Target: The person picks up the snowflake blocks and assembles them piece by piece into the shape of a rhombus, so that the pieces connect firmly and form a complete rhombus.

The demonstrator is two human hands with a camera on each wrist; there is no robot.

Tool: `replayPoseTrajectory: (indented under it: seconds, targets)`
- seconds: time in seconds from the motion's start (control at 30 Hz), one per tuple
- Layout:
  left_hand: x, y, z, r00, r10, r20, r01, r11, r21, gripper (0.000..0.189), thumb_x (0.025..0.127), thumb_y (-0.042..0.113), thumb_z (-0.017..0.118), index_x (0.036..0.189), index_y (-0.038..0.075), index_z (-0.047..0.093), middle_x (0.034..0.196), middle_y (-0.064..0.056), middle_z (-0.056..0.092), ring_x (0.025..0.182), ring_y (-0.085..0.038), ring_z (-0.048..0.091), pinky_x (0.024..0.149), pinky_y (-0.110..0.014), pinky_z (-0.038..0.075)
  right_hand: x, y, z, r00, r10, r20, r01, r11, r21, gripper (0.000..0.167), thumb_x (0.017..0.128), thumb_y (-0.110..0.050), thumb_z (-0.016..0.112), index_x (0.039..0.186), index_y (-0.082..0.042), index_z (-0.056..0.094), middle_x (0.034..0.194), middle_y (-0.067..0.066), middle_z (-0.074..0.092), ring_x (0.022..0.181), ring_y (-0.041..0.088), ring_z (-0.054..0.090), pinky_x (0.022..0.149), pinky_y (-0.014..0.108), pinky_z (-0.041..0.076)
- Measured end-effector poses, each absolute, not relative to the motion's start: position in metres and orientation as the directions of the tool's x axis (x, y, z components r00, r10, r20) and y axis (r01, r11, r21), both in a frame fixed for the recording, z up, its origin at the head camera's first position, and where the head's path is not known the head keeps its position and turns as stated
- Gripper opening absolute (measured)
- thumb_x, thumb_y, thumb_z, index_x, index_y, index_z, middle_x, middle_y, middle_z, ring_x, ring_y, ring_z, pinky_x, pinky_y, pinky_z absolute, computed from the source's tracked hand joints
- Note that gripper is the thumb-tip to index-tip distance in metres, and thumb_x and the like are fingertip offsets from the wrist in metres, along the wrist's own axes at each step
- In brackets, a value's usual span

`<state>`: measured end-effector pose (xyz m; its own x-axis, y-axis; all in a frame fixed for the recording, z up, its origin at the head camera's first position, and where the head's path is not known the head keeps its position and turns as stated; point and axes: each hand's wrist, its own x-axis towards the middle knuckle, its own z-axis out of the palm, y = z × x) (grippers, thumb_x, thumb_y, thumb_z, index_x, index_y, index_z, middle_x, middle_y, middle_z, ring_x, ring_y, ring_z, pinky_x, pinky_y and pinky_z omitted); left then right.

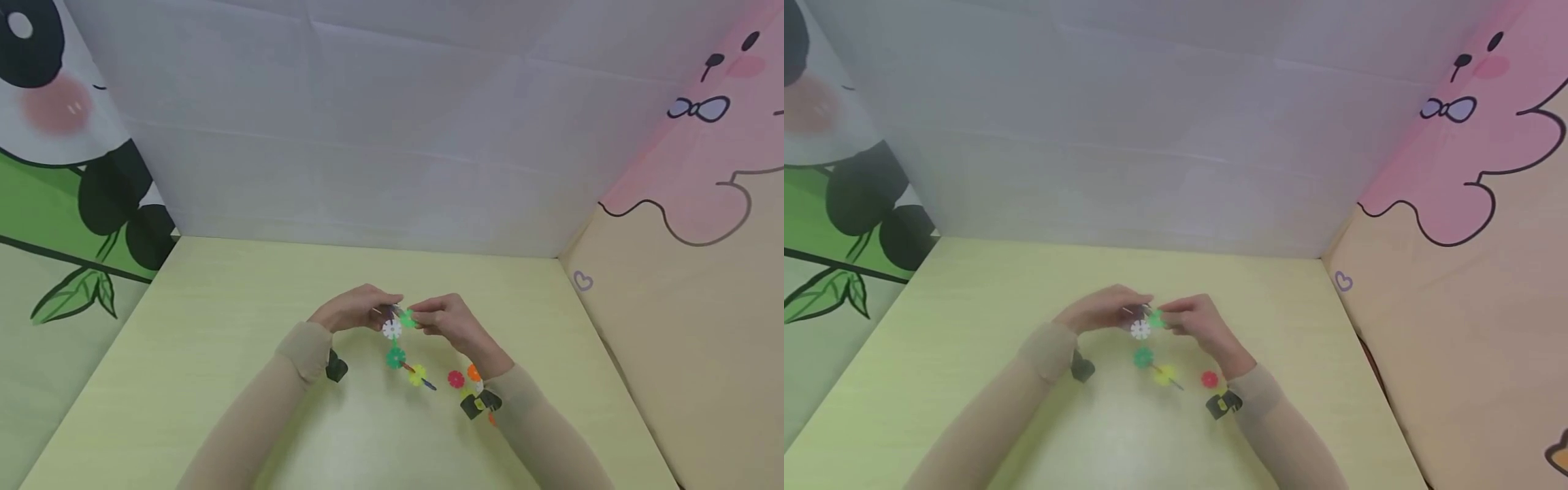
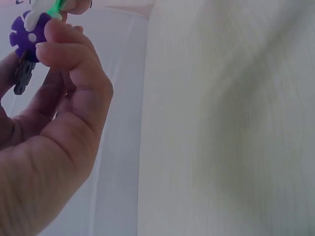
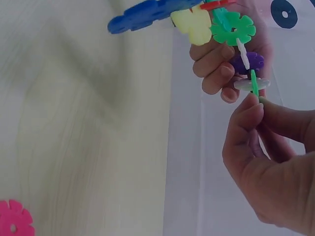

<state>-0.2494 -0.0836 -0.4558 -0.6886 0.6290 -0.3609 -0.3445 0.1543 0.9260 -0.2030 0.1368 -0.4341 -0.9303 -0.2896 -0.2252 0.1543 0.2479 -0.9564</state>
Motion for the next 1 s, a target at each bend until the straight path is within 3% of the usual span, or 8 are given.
replayPoseTrajectory:
  seconds: [0.23, 0.43, 0.77, 0.9, 1.0]
  targets:
    - [-0.253, -0.080, -0.451, -0.590, 0.687, -0.424, -0.439, 0.167, 0.883, 0.033, 0.093, 0.031, 0.063, 0.085, -0.001, 0.067, 0.073, -0.005, 0.056, 0.058, -0.016, 0.047, 0.056, -0.026, 0.040, -0.203, 0.138, -0.429, -0.917, -0.340, -0.208, 0.118, 0.266, -0.957, 0.019, 0.090, -0.006, 0.066, 0.104, 0.006, 0.070, 0.090, 0.016, 0.068, 0.070, 0.018, 0.060, 0.070, 0.031, 0.052]
    - [-0.255, -0.077, -0.453, -0.539, 0.714, -0.447, -0.470, 0.186, 0.863, 0.036, 0.086, 0.035, 0.071, 0.093, 0.000, 0.070, 0.073, -0.005, 0.056, 0.057, -0.014, 0.043, 0.055, -0.026, 0.037, -0.204, 0.139, -0.428, -0.911, -0.364, -0.196, 0.091, 0.287, -0.954, 0.022, 0.089, -0.007, 0.067, 0.106, 0.008, 0.069, 0.091, 0.015, 0.068, 0.070, 0.016, 0.060, 0.071, 0.033, 0.052]
    - [-0.256, -0.075, -0.460, -0.557, 0.680, -0.478, -0.537, 0.145, 0.831, 0.037, 0.078, 0.034, 0.079, 0.093, 0.001, 0.069, 0.067, -0.002, 0.051, 0.053, -0.011, 0.039, 0.049, -0.024, 0.032, -0.202, 0.141, -0.427, -0.915, -0.345, -0.208, 0.106, 0.292, -0.951, 0.020, 0.089, -0.007, 0.068, 0.104, 0.006, 0.070, 0.090, 0.014, 0.069, 0.075, 0.022, 0.063, 0.073, 0.033, 0.053]
    - [-0.255, -0.077, -0.463, -0.549, 0.695, -0.463, -0.575, 0.088, 0.813, 0.031, 0.085, 0.031, 0.073, 0.089, 0.002, 0.066, 0.070, -0.003, 0.054, 0.054, -0.011, 0.040, 0.050, -0.022, 0.033, -0.202, 0.142, -0.429, -0.920, -0.328, -0.216, 0.123, 0.282, -0.952, 0.018, 0.089, -0.007, 0.068, 0.102, 0.005, 0.071, 0.089, 0.014, 0.069, 0.077, 0.025, 0.064, 0.074, 0.034, 0.053]
    - [-0.256, -0.080, -0.464, -0.555, 0.720, -0.417, -0.607, -0.009, 0.795, 0.021, 0.094, 0.022, 0.063, 0.091, 0.001, 0.065, 0.082, -0.007, 0.060, 0.063, -0.013, 0.050, 0.058, -0.022, 0.042, -0.202, 0.143, -0.429, -0.925, -0.302, -0.232, 0.145, 0.283, -0.948, 0.017, 0.088, -0.008, 0.069, 0.101, 0.004, 0.072, 0.088, 0.013, 0.069, 0.076, 0.023, 0.064, 0.074, 0.034, 0.053]
